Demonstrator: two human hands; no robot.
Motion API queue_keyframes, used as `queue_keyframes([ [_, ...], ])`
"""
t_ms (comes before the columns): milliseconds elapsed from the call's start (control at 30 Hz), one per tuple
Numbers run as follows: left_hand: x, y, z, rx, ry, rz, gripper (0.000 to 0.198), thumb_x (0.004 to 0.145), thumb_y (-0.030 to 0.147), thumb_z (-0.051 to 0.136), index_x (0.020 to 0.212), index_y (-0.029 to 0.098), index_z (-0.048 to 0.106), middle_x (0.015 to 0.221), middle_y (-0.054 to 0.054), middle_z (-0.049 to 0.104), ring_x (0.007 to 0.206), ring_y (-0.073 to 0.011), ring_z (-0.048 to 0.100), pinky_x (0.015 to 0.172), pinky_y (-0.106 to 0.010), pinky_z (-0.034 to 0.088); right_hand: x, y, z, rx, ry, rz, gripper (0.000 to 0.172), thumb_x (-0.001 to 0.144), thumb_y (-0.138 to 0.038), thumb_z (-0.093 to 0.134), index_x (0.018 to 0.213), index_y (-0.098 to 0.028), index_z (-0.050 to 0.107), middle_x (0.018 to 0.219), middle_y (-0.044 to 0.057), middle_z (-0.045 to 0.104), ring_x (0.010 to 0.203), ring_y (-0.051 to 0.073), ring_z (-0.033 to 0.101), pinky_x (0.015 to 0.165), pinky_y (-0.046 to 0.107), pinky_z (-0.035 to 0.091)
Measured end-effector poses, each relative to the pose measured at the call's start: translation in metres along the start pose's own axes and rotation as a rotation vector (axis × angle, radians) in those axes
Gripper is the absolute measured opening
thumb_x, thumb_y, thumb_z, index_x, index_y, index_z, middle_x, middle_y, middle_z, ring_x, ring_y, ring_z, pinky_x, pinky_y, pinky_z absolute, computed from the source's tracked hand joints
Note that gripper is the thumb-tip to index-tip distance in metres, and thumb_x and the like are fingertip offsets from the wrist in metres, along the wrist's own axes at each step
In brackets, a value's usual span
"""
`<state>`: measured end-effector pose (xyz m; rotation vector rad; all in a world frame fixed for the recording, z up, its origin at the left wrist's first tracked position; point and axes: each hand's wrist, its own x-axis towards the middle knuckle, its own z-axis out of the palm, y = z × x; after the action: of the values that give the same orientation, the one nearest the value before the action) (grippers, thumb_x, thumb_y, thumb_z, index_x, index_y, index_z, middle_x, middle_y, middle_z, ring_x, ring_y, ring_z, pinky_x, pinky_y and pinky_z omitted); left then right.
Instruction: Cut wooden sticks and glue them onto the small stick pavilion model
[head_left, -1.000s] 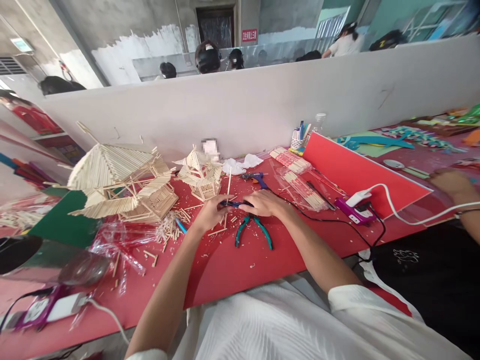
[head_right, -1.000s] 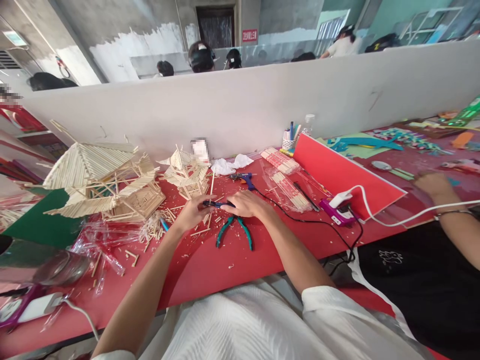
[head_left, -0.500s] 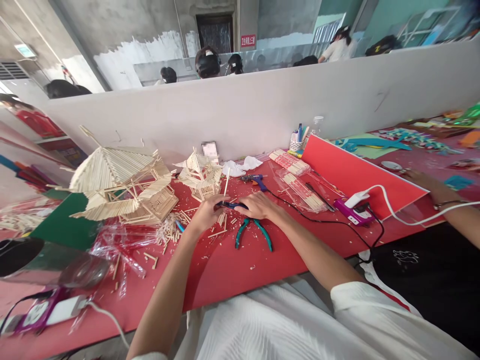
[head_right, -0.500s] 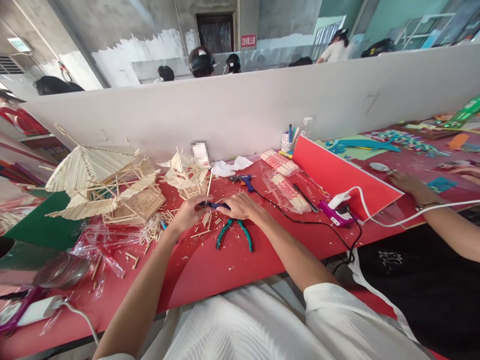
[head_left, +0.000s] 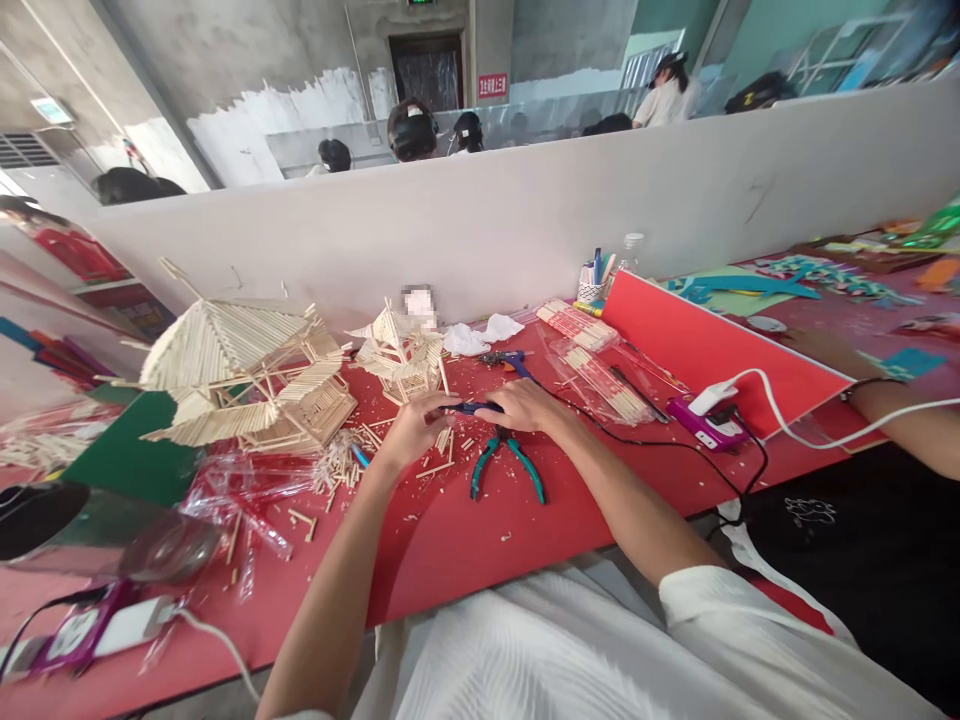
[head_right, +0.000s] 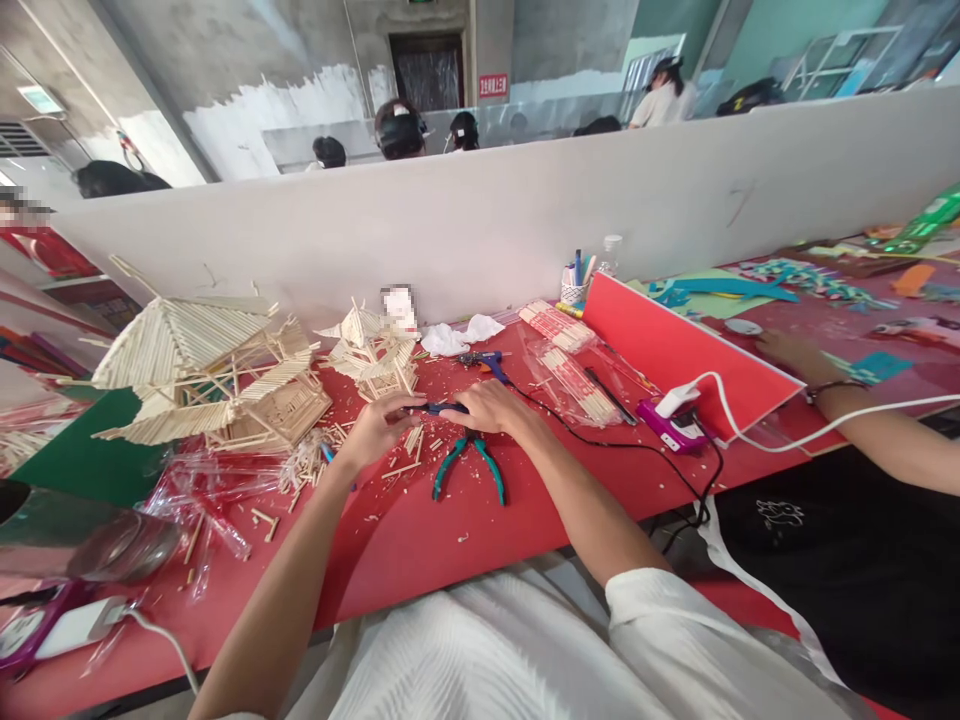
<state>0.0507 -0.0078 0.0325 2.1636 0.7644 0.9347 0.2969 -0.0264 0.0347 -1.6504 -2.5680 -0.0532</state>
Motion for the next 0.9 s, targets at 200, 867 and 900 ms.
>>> queue_keyframes([
  [200,-0.001,-0.004,0.000,0.006,0.028,-0.040,0.026,0.090,0.027,0.064,0.111,0.018,0.075,0.117,-0.012,0.072,0.093,-0.0205,0.071,0.080,-0.030,0.058,-0.011,0.021,-0.005,0.061,0.015,0.280,0.067,0.100,-0.069,0.028,0.117,-0.016,0.066,0.107,0.019,0.074,0.098,0.034,0.069,0.081,0.037,0.046],
  [867,-0.002,-0.014,0.033,0.426,-0.266,0.027,0.036,0.092,0.008,0.044,0.109,0.018,0.074,0.109,-0.011,0.074,0.098,-0.0218,0.069,0.089,-0.032,0.052,0.008,0.015,0.021,0.696,0.241,0.088,0.033,0.096,-0.043,0.054,0.111,-0.016,0.065,0.100,0.008,0.072,0.089,0.020,0.066,0.084,0.032,0.050],
  [900,-0.002,-0.014,0.034,0.417,-0.267,0.028,0.036,0.092,0.008,0.044,0.109,0.018,0.074,0.110,-0.011,0.074,0.098,-0.0218,0.069,0.090,-0.032,0.052,0.011,0.012,0.023,0.794,0.250,0.025,0.033,0.096,-0.044,0.054,0.109,-0.017,0.066,0.101,0.008,0.072,0.089,0.019,0.067,0.083,0.031,0.051],
])
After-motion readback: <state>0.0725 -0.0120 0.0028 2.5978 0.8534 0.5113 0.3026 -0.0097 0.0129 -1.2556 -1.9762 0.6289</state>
